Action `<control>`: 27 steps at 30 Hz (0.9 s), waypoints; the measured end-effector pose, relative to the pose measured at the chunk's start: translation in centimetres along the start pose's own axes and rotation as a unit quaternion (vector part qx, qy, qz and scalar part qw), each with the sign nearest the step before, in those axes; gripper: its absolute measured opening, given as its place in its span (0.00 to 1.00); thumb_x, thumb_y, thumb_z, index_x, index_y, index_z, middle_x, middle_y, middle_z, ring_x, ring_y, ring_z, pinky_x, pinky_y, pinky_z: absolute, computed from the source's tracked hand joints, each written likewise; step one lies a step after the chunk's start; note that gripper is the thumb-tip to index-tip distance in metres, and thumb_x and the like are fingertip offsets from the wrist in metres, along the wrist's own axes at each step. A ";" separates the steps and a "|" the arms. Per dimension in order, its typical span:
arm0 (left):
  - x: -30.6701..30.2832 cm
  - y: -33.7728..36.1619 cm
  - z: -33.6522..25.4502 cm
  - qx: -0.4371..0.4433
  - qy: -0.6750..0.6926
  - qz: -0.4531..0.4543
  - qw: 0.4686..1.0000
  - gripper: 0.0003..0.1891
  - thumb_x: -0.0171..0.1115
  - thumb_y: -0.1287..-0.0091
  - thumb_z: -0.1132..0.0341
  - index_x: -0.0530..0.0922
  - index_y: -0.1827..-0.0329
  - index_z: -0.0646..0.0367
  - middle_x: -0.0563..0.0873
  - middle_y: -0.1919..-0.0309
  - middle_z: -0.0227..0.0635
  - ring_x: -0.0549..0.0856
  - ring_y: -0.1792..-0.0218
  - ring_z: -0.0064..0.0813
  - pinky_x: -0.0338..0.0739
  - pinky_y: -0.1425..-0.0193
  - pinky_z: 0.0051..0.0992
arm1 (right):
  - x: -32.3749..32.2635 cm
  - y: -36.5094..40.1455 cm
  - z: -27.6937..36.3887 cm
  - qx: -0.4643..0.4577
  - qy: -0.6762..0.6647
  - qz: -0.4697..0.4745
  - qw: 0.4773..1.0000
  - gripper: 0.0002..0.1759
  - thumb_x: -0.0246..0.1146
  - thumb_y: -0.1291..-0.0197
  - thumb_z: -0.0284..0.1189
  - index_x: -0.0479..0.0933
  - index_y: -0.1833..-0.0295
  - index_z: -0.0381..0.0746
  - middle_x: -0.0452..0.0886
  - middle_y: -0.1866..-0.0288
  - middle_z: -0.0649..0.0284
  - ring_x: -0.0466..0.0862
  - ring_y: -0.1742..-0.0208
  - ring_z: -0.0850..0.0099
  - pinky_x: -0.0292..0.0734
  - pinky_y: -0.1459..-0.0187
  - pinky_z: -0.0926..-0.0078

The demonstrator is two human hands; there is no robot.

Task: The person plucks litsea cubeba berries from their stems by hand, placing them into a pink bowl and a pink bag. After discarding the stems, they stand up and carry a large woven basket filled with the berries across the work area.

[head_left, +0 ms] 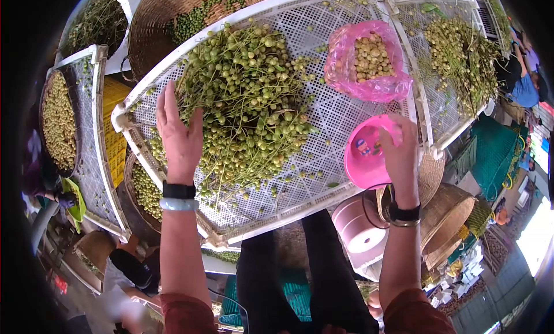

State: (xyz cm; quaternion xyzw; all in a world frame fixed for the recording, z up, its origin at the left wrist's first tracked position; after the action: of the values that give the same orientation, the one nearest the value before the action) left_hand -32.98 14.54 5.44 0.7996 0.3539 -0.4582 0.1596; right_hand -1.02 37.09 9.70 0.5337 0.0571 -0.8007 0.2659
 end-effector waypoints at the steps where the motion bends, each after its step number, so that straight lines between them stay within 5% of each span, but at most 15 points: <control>1: -0.8 1.5 -1.0 0.001 0.010 -0.024 1.000 0.27 0.60 0.36 0.71 0.65 0.34 0.59 0.71 0.40 0.49 0.69 0.37 0.45 0.67 0.33 0.40 | -0.2 1.5 -1.0 0.029 0.005 -0.002 1.000 0.18 0.64 0.46 0.25 0.74 0.48 0.35 0.75 0.52 0.52 0.76 0.48 0.56 0.71 0.45 0.64; 6: -1.0 11.2 -5.7 -0.062 0.030 -0.011 0.998 0.24 0.62 0.42 0.74 0.71 0.40 0.54 0.66 0.36 0.41 0.66 0.34 0.42 0.67 0.36 0.38 | -0.9 7.6 -6.9 0.105 0.051 0.010 0.993 0.25 0.66 0.47 0.26 0.68 0.44 0.33 0.72 0.52 0.50 0.75 0.52 0.56 0.70 0.48 0.62; 9: 0.9 15.0 -8.3 -0.040 -0.019 0.074 0.996 0.24 0.61 0.45 0.76 0.74 0.43 0.52 0.65 0.34 0.39 0.65 0.33 0.44 0.67 0.36 0.37 | -0.3 10.5 -10.6 0.241 0.055 -0.008 0.969 0.28 0.65 0.44 0.27 0.63 0.41 0.32 0.70 0.52 0.50 0.75 0.52 0.62 0.77 0.56 0.64; 12: 3.5 18.7 -10.3 -0.037 0.052 0.209 0.976 0.22 0.61 0.47 0.77 0.76 0.47 0.54 0.74 0.41 0.42 0.72 0.39 0.45 0.71 0.40 0.37 | 1.8 12.3 -13.8 0.430 -0.102 -0.018 0.897 0.28 0.64 0.42 0.28 0.62 0.40 0.31 0.72 0.55 0.51 0.77 0.53 0.67 0.81 0.67 0.70; 13: 5.6 20.4 -9.4 -0.117 0.150 0.254 0.948 0.18 0.62 0.44 0.72 0.77 0.49 0.53 0.80 0.51 0.43 0.79 0.50 0.47 0.74 0.46 0.40 | 2.9 12.5 -14.7 0.446 -0.195 -0.003 0.873 0.26 0.64 0.41 0.27 0.63 0.41 0.32 0.73 0.54 0.52 0.78 0.56 0.68 0.82 0.69 0.71; 15: 8.3 21.5 -7.4 -0.170 0.145 0.265 0.938 0.15 0.63 0.42 0.68 0.78 0.51 0.56 0.82 0.56 0.45 0.82 0.56 0.48 0.76 0.52 0.40 | 4.4 12.1 -16.5 0.466 -0.372 0.027 0.802 0.22 0.63 0.40 0.25 0.64 0.42 0.34 0.75 0.52 0.54 0.80 0.61 0.69 0.83 0.72 0.73; 18: 11.9 19.9 -4.7 -0.200 0.134 0.270 0.932 0.14 0.62 0.39 0.60 0.79 0.56 0.60 0.84 0.63 0.51 0.83 0.62 0.51 0.78 0.58 0.42 | 4.6 10.5 -19.1 0.410 -0.319 0.003 0.855 0.26 0.64 0.41 0.27 0.63 0.41 0.31 0.78 0.61 0.53 0.81 0.59 0.63 0.82 0.65 0.70; 20: 12.5 17.6 -4.5 -0.226 0.057 0.345 0.909 0.16 0.59 0.37 0.55 0.80 0.60 0.61 0.84 0.70 0.52 0.85 0.68 0.51 0.79 0.60 0.43 | 3.2 8.1 -20.4 0.310 -0.196 -0.048 0.929 0.25 0.63 0.41 0.27 0.64 0.41 0.32 0.78 0.60 0.54 0.80 0.57 0.65 0.80 0.59 0.67; 24: 12.3 16.8 -4.6 -0.216 0.089 0.296 0.926 0.16 0.59 0.38 0.54 0.83 0.62 0.60 0.86 0.70 0.49 0.86 0.67 0.46 0.80 0.59 0.39 | 0.4 2.5 -13.6 0.040 0.070 -0.157 0.984 0.21 0.61 0.39 0.26 0.67 0.42 0.34 0.78 0.56 0.56 0.79 0.55 0.64 0.74 0.51 0.65; 26: 11.8 16.9 -5.1 -0.215 0.118 0.288 0.926 0.16 0.60 0.38 0.55 0.83 0.61 0.60 0.86 0.68 0.48 0.87 0.67 0.45 0.80 0.59 0.37 | 2.0 0.7 -5.2 0.043 -0.140 -0.031 0.989 0.17 0.61 0.40 0.26 0.72 0.46 0.35 0.77 0.54 0.55 0.78 0.55 0.61 0.74 0.52 0.66; 27: 11.8 17.1 -5.1 -0.218 0.124 0.286 0.925 0.16 0.61 0.38 0.56 0.83 0.59 0.60 0.87 0.67 0.48 0.87 0.66 0.44 0.80 0.58 0.37 | 4.7 0.4 -3.6 -0.051 -0.186 0.024 0.981 0.14 0.61 0.41 0.25 0.74 0.49 0.36 0.76 0.54 0.55 0.78 0.56 0.59 0.75 0.55 0.67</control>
State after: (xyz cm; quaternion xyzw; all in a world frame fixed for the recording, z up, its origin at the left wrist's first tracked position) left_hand -13.73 10.53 -3.02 0.8626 0.2187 -0.2023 0.4089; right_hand 0.79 36.33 4.09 0.3622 0.0347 -0.8756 0.3176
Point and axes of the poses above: each hand's wrist, its own y-axis away from the middle knuckle, its own x-axis out of the palm, z = x × y, the point moved 4 cm from there along -y, towards the middle knuckle
